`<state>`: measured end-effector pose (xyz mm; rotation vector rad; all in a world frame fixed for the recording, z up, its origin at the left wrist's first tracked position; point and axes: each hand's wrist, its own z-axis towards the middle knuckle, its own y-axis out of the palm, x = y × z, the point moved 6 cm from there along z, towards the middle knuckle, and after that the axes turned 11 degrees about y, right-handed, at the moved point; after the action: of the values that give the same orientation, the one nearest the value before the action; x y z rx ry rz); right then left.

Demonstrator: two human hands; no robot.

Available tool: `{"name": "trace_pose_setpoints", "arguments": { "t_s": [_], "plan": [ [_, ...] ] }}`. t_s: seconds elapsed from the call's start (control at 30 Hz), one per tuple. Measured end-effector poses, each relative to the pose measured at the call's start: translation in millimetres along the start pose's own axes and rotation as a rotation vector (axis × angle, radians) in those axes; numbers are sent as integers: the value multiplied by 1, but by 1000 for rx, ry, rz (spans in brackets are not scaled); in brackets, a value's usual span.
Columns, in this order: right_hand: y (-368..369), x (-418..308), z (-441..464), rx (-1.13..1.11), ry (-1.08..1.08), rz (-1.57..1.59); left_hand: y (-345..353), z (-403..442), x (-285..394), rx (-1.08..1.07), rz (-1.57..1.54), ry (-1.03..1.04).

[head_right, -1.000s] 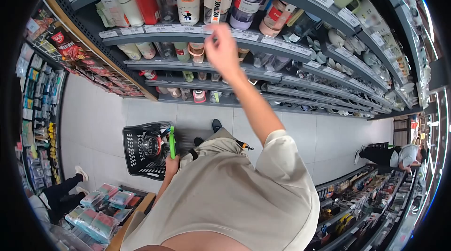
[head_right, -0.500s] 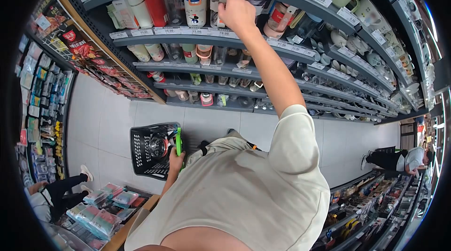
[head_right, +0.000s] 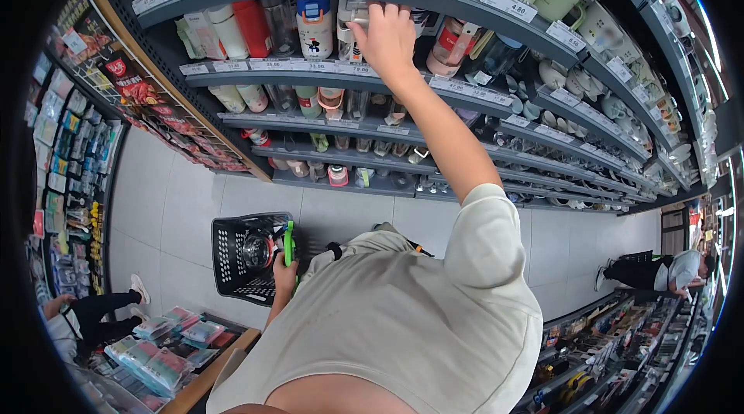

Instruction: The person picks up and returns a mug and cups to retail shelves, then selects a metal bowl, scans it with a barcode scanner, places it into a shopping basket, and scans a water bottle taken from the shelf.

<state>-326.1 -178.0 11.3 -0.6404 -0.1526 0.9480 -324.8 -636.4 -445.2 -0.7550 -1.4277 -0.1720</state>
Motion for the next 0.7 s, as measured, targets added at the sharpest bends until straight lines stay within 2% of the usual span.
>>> {"name": "trace_pose_setpoints", "arguments": {
  "t_s": [0.1, 0.2, 0.33, 0.43, 0.53, 0.7],
  "plan": [
    [-3, 2, -2, 11, 56, 102, 1, 0, -3, -4, 8, -15],
    [8, 9, -8, -77, 69, 279, 0, 2, 3, -15, 9, -34],
    [10, 11, -12, -110, -14, 513, -2, 0, 32, -56, -20, -157],
    [-1, 5, -9, -81, -103, 578, -1, 1, 29, -64, -20, -154],
    [-5, 1, -10, -186, -131, 463, 2, 1, 4, -50, 25, -74],
    [4, 7, -15, -273, -128, 591, 2, 2, -4, -42, 14, -114]
  ]
}}
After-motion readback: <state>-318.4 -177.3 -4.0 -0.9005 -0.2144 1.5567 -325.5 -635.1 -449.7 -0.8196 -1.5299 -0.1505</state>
